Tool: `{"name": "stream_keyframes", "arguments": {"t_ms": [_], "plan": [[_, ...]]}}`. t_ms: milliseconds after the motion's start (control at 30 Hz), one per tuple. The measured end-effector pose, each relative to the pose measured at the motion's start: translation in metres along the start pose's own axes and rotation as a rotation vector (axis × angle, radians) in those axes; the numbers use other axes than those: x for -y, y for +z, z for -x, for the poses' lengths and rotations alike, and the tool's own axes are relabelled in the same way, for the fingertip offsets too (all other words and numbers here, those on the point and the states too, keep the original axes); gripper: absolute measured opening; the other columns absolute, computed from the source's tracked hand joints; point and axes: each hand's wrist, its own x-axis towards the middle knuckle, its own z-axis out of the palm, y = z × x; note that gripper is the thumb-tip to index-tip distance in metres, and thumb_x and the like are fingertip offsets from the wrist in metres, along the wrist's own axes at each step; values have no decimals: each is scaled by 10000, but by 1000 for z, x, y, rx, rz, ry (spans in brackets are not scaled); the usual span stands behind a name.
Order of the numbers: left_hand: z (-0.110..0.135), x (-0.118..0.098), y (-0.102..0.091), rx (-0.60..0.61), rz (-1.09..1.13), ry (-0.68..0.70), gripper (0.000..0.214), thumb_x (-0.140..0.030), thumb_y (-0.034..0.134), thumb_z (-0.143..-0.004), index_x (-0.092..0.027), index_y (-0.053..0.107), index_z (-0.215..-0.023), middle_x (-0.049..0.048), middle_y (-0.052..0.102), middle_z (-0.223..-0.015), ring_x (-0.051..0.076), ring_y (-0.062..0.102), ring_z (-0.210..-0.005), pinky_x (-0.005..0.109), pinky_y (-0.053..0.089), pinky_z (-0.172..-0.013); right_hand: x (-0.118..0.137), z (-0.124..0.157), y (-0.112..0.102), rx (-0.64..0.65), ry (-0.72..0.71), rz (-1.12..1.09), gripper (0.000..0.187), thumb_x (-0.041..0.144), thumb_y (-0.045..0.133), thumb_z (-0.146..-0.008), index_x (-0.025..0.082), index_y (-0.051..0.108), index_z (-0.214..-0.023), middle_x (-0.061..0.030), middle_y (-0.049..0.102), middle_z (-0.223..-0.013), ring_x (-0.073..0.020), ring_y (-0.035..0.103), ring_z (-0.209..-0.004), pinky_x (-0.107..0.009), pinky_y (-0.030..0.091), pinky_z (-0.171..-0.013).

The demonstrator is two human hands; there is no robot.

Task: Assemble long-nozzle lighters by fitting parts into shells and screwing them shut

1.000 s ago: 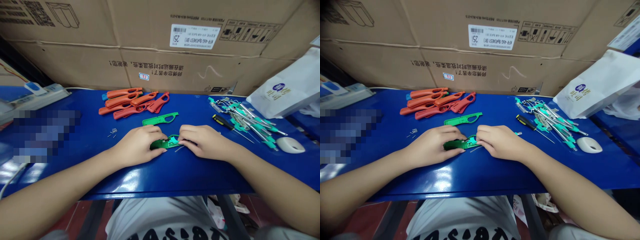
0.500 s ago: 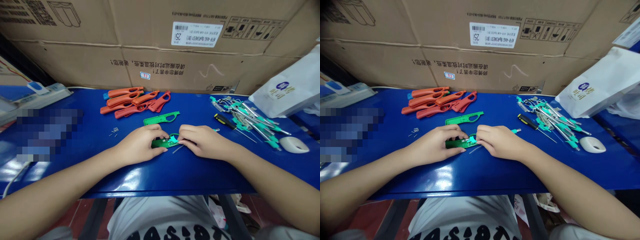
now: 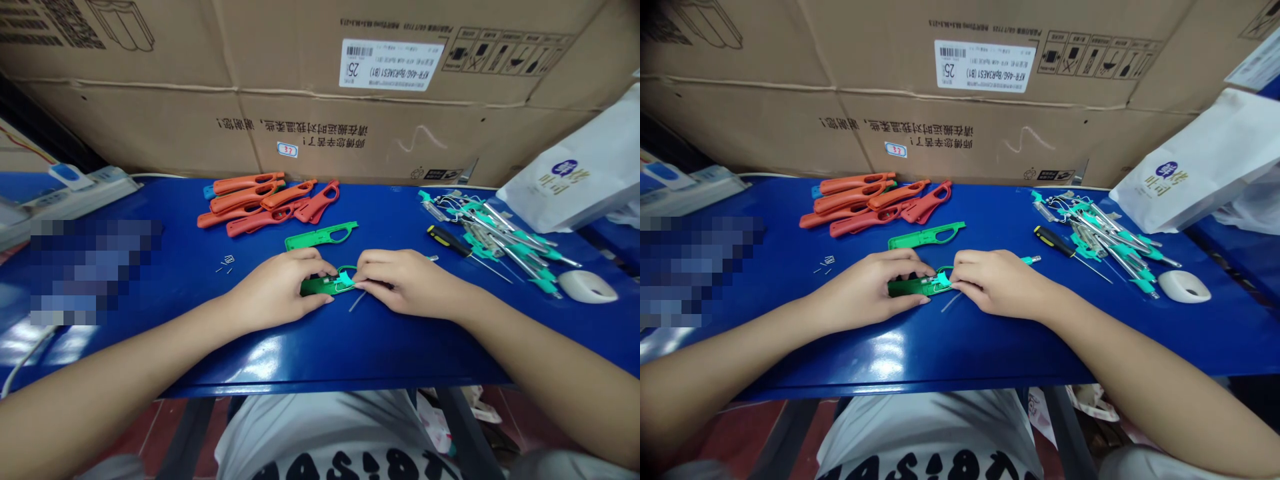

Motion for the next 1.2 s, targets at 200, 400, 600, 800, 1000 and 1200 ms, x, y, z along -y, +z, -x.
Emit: {"name": "stream_keyframes", "arguments": {"t_ms": [200,400,600,800,1000,1200], "plan": [[1,0,0,3,-29,33,377,-268,718,-901,-235,650,-1271,52,677,-1111,221,665,-1001,354,554,-871,2,1,-3,47,-41,198,254,211,485,-1024,214,739,-1026,-53,712,-1063,-141,632,-751,-278,373,-619],[2,-1,-1,7,-122,66,460,-283,668,-940,-237,594,-1392,74,670,-1144,238,665,-1041,357,551,-893,4,0,-4,48,-102,335,268,206,450,-1038,192,714,-999,-64,702,-1008,-150,607,-761,-291,343,-606],[3,-1,-1,17,-158,68,447,-301,649,-955,-215,592,-1391,81,657,-1142,244,660,-1037,367,551,-887,3,1,-3,28,-157,423,294,214,412,-1053,184,699,-1003,-64,697,-950,-145,565,-709,-298,334,-607],[3,-1,0,18,-163,73,451,-297,654,-954,-187,597,-1388,82,649,-1127,245,656,-1038,368,556,-886,2,1,-3,27,-152,396,309,226,420,-1055,169,719,-1003,-70,707,-989,-148,585,-705,-306,350,-607],[4,-1,0,8,-148,83,428,-278,641,-954,-197,611,-1373,76,643,-1110,239,652,-1020,378,561,-892,4,1,-5,92,-120,365,287,206,445,-1036,179,727,-1081,-91,708,-1086,-166,617,-762,-301,375,-632],[3,0,4,9,-73,100,429,-230,631,-959,-194,600,-1385,86,618,-1157,237,630,-1054,388,542,-952,2,0,-2,21,37,70,223,294,545,-1028,207,739,-960,-33,699,-991,-140,636,-778,-272,393,-655]]}}
